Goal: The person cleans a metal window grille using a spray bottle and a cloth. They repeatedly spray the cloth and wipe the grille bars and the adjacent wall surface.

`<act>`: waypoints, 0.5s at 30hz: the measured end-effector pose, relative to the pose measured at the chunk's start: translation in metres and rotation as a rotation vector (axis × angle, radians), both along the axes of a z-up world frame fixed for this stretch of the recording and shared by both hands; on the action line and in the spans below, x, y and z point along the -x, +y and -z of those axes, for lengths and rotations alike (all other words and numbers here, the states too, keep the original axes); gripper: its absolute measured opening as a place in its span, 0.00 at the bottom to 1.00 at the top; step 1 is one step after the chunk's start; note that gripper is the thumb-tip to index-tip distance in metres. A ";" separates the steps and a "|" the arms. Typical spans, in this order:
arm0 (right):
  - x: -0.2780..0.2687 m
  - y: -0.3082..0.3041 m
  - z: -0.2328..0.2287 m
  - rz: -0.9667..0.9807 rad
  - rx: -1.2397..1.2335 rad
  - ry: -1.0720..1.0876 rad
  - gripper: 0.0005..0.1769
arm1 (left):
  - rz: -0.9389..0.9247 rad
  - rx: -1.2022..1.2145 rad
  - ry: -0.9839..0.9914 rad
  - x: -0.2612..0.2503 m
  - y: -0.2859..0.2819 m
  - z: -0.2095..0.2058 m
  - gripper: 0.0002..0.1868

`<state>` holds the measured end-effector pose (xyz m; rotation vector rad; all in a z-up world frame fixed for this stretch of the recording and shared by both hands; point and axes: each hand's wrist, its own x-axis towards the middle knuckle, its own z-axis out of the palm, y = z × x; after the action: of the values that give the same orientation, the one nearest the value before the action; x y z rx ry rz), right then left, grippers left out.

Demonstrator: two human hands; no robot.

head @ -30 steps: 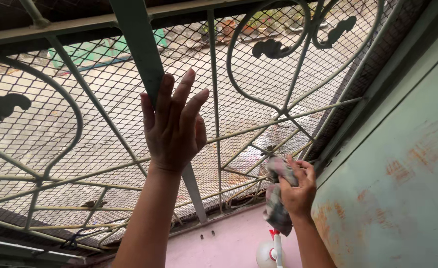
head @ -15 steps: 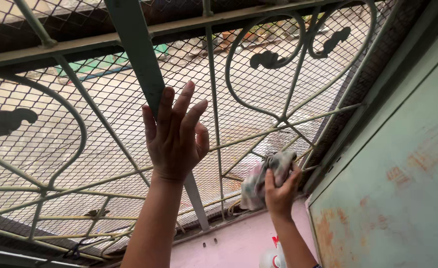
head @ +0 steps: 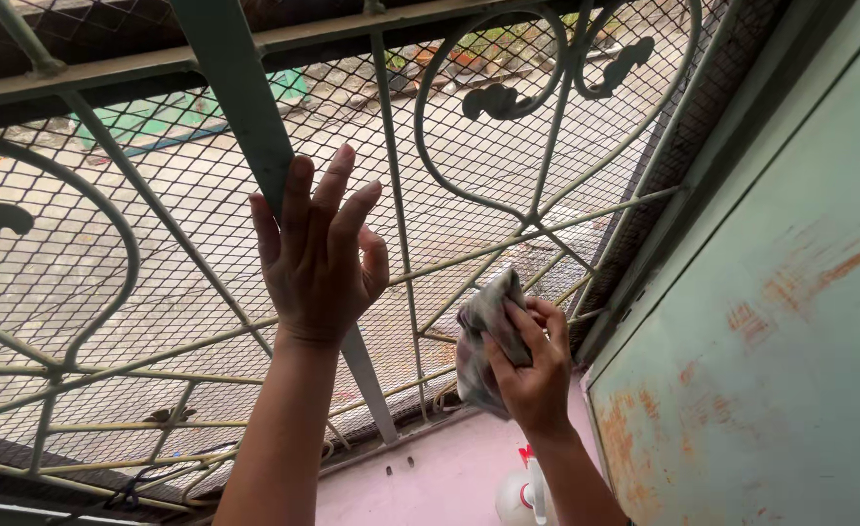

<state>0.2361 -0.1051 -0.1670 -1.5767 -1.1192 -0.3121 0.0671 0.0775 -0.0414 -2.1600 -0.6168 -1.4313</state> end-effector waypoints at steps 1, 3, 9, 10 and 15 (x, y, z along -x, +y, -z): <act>0.000 0.005 -0.007 -0.013 -0.018 -0.037 0.25 | 0.002 -0.003 -0.001 0.000 0.001 0.000 0.24; -0.005 0.018 -0.011 -0.012 -0.013 -0.130 0.25 | 0.016 0.001 -0.005 0.001 0.001 -0.001 0.23; -0.027 0.003 0.033 0.096 0.149 -0.100 0.22 | 0.001 -0.030 -0.001 0.003 0.000 -0.001 0.25; -0.032 -0.001 0.034 0.105 0.189 -0.039 0.22 | -0.004 -0.037 -0.002 0.004 0.000 -0.003 0.25; -0.038 -0.015 0.007 0.112 0.195 0.007 0.23 | 0.031 -0.029 -0.016 0.002 0.000 -0.004 0.24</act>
<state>0.2737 -0.1202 -0.1739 -1.8156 -1.0837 -0.2774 0.0654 0.0775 -0.0369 -2.1467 -0.5675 -1.4654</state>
